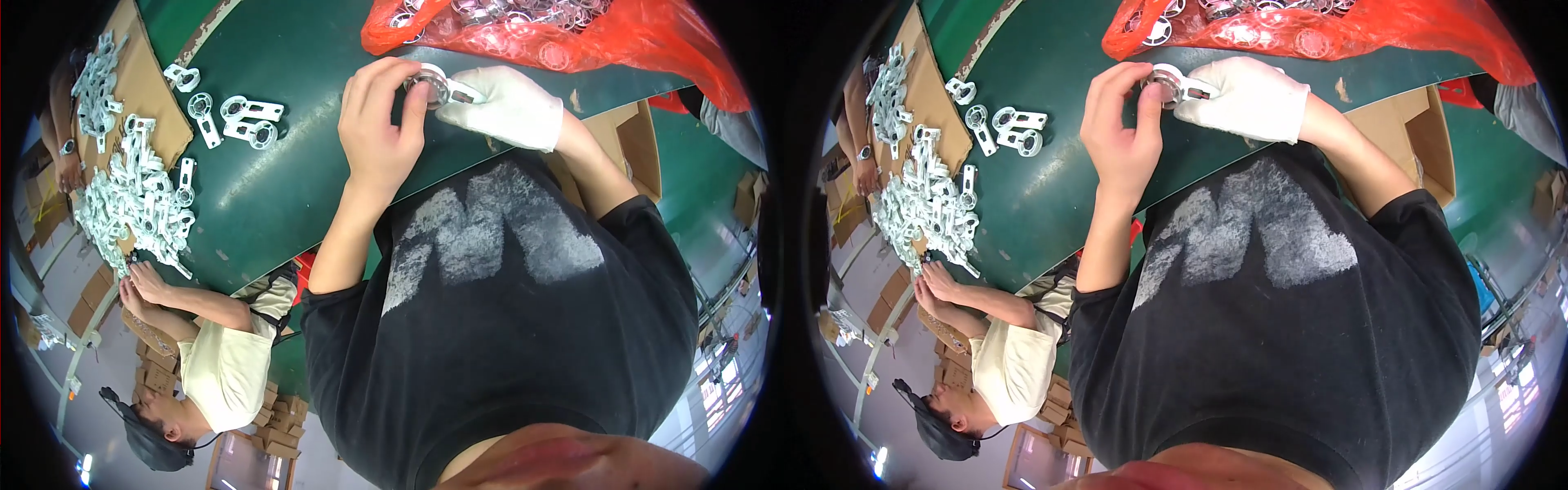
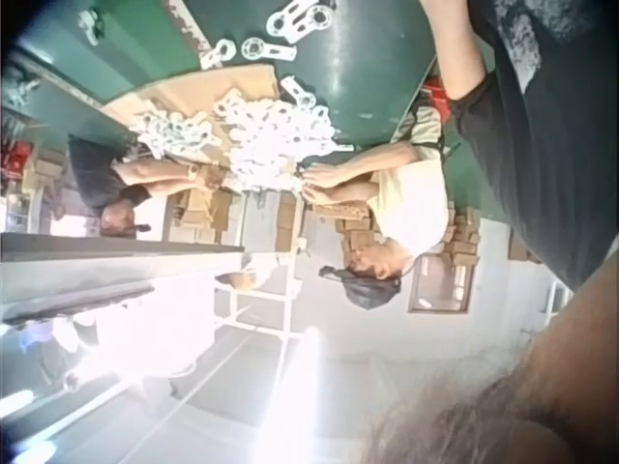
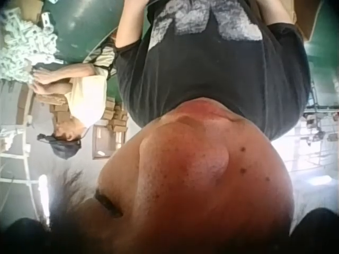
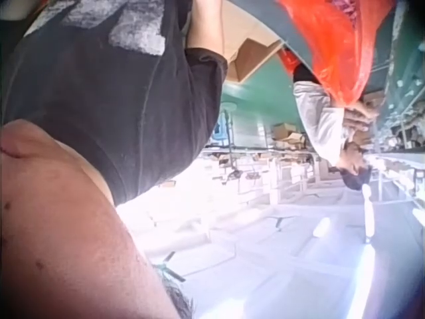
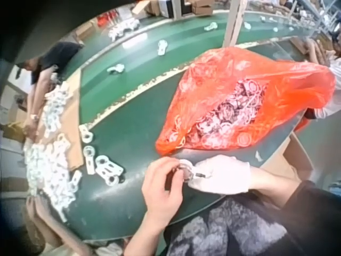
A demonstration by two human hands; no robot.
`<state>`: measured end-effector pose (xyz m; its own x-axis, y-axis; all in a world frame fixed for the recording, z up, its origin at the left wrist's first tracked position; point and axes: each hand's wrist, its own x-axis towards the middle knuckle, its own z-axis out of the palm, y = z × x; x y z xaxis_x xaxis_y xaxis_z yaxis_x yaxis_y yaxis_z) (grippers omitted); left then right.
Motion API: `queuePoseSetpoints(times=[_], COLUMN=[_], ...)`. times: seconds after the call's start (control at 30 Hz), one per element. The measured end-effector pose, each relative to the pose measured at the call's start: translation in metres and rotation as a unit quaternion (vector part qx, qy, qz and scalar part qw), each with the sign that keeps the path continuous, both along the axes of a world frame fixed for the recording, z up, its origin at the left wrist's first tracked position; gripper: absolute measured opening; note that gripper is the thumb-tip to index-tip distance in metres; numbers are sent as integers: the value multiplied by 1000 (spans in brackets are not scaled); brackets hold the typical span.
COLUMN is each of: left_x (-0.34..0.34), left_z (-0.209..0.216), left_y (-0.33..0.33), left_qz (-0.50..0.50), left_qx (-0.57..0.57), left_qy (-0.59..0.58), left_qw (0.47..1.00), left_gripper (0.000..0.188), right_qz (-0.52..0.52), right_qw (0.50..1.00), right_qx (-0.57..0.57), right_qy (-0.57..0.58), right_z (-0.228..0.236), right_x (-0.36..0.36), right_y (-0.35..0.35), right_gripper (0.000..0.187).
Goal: The person assembles small circular components into white plastic brackets by hand, fitting the parts together on a production line.
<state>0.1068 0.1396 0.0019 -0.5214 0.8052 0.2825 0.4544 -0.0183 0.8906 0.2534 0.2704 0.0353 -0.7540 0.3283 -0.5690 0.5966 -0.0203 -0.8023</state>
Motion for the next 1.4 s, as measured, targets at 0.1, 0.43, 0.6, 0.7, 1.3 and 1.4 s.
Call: queuePoseSetpoints(times=[0.1,0.43,0.6,0.7,1.3,1.4], left_x=[3,1,-10,-22,-20,-17], left_z=[3,-1,1,12,20,18], left_y=[0,-13,-12,-10,-9,-9], left_qz=[-3,-34,-74,-134,-178,-178], left_qx=[8,37,29,5,-3,12], left_qy=[177,146,152,151,88,60], left_qw=[984,988,985,979,980,982], left_gripper=[31,65,57,56,56,54], right_qz=[-29,6,33,49,61,63], right_qw=[999,978,977,983,981,983], right_qx=[14,-210,-212,-174,-182,-175], right_qy=[30,9,-18,-6,5,8], right_z=[-3,0,13,12,19,21], right_x=[0,3,1,2,4,4], right_y=[-4,16,16,15,16,15], right_gripper=[27,14,16,18,20,20])
